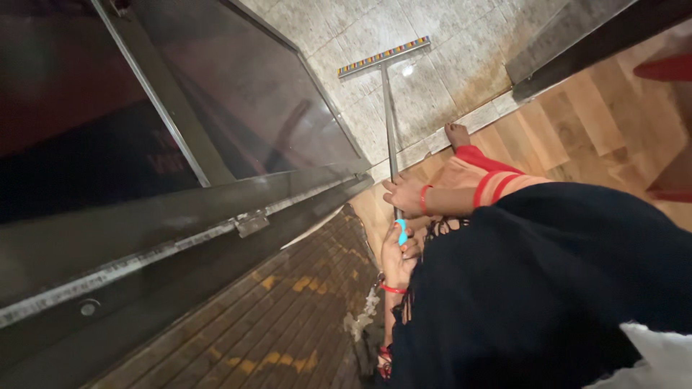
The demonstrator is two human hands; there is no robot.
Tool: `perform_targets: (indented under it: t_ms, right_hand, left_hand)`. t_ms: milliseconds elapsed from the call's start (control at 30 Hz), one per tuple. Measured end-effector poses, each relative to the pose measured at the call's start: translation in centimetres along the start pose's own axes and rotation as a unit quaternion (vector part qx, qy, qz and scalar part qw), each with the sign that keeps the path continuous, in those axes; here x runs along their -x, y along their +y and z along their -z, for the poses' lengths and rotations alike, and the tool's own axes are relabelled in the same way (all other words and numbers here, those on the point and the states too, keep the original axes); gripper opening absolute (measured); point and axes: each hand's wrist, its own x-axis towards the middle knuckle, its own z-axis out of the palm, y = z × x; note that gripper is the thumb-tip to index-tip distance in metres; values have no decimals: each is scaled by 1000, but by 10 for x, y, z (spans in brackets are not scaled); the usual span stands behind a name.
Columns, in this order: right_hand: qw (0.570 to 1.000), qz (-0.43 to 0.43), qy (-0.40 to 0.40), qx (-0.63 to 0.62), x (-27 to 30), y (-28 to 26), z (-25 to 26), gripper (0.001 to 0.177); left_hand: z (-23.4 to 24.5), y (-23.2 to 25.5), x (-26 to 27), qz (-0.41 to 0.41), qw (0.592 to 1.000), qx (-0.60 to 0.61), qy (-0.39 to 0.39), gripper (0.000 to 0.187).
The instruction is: The person uses a floor squeegee to move water across a tiled bathroom floor towards a drain.
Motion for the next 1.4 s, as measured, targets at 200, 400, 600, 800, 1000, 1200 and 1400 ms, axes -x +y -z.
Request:
perform_targets:
  t_ms: [200, 400, 600, 800, 1000, 1200, 1400]
  right_hand:
    - [983, -23, 163, -80, -12, 31, -16, 44]
    - [983, -11, 135, -121, -72, 96, -9, 47]
    - [991, -3, 80, -108, -148, 188, 13, 47]
    - [995, -57, 71, -37, -240, 302, 30, 35]
    - [984, -169, -14, -47, -255, 343, 56, 28]
    - [989, -135, 4, -51, -202, 294, 24, 28]
    - [983, -147, -39, -101, -131, 192, 14, 28]
  left_hand:
    - [-28, 21, -35, -15, 997, -63, 30, 8]
    - [-50, 62, -101, -22, 999, -41, 4, 8]
    - [-108, 121, -187, -30, 998, -14, 52, 11]
    - [-177, 194, -297, -68, 995, -69, 35, 23]
    - [-199, 209, -352, -67, 993, -97, 3, 15]
    - [-153, 179, -306, -56, 976, -202, -63, 22]
    - [-117, 139, -180, 23, 979, -204, -13, 21]
